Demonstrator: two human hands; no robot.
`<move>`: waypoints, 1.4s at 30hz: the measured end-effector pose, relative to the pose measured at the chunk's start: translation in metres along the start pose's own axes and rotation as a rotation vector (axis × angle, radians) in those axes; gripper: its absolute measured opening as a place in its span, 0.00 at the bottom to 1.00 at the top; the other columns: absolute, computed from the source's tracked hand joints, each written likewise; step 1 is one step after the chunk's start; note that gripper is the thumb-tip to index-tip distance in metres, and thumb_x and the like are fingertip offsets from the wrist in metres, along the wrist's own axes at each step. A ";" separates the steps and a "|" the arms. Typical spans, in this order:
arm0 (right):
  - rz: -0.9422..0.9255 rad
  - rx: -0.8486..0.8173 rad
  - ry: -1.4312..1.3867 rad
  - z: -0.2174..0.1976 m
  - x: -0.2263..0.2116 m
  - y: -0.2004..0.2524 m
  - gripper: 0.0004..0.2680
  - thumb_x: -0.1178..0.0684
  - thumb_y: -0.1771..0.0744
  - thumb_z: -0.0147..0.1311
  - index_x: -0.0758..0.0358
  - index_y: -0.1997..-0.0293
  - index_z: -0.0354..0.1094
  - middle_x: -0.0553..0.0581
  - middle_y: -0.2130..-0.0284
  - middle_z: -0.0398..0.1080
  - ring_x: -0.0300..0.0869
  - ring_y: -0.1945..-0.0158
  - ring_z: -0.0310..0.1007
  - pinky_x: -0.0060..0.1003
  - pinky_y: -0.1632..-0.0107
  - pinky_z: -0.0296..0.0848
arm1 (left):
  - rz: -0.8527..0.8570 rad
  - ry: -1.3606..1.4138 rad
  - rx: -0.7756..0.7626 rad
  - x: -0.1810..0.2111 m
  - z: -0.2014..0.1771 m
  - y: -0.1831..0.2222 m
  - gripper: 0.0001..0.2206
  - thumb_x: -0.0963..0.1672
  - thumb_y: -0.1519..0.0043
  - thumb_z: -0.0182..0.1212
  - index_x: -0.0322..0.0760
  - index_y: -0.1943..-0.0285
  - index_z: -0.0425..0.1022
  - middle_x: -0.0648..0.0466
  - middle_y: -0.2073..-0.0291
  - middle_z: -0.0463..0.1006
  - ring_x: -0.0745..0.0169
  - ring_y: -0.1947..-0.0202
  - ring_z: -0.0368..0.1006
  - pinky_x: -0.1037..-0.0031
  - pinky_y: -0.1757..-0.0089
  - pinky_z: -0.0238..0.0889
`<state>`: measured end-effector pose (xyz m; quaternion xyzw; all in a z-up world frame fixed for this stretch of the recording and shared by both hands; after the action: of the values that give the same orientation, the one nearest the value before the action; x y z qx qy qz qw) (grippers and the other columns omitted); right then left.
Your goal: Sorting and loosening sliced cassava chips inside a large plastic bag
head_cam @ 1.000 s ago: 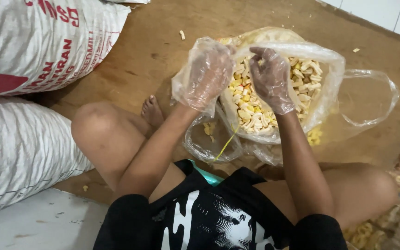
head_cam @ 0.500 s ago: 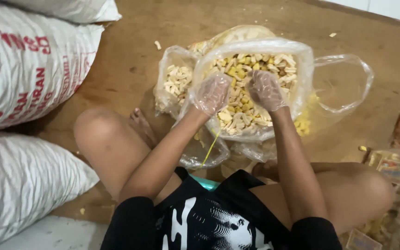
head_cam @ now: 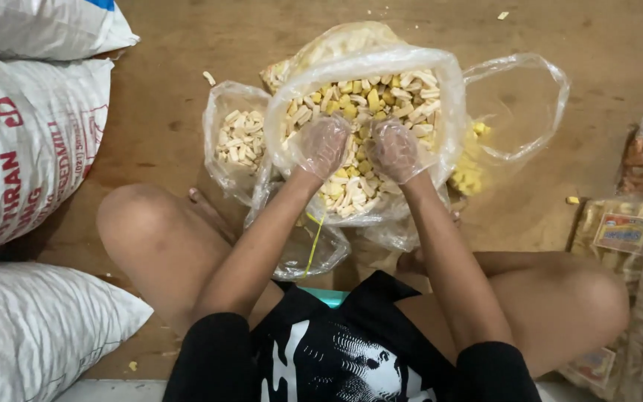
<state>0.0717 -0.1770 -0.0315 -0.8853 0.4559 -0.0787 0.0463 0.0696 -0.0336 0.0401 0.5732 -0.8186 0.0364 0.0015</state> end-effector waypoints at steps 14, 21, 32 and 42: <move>0.265 -0.206 -0.299 -0.041 -0.023 -0.025 0.12 0.43 0.36 0.56 0.57 0.54 0.69 0.59 0.63 0.76 0.54 0.54 0.78 0.48 0.51 0.78 | -0.007 -0.040 0.274 0.004 -0.059 0.000 0.05 0.39 0.46 0.59 0.38 0.76 0.76 0.56 0.89 0.71 0.58 0.83 0.75 0.65 0.80 0.64; 0.381 -0.268 -0.400 -0.076 -0.025 -0.036 0.11 0.41 0.37 0.58 0.52 0.58 0.70 0.55 0.66 0.77 0.52 0.55 0.80 0.48 0.53 0.80 | 0.137 0.104 0.342 -0.001 -0.066 0.005 0.05 0.40 0.45 0.63 0.42 0.75 0.79 0.54 0.84 0.75 0.56 0.76 0.78 0.65 0.73 0.68; 0.319 -0.107 -0.349 -0.046 -0.028 -0.030 0.14 0.46 0.38 0.55 0.65 0.55 0.69 0.63 0.67 0.74 0.58 0.59 0.79 0.52 0.57 0.80 | -0.031 0.070 0.099 0.004 -0.117 0.017 0.03 0.40 0.45 0.63 0.37 0.71 0.81 0.51 0.80 0.81 0.52 0.71 0.81 0.60 0.69 0.74; 0.238 0.031 -0.411 -0.128 -0.021 -0.038 0.10 0.47 0.34 0.49 0.59 0.52 0.66 0.62 0.64 0.74 0.57 0.54 0.77 0.52 0.52 0.78 | 0.008 0.318 0.020 0.001 -0.082 0.009 0.09 0.45 0.44 0.68 0.31 0.64 0.80 0.42 0.74 0.80 0.36 0.63 0.81 0.48 0.61 0.74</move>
<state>0.0667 -0.1397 0.0983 -0.8221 0.5366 0.1020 0.1608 0.0581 -0.0263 0.1219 0.5569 -0.8099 0.1351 0.1253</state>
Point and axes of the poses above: each hand's wrist, its own y-axis away from the middle knuckle, its own z-axis out of the palm, x = y × z, the point moved 8 cm from there along -y, towards the middle knuckle
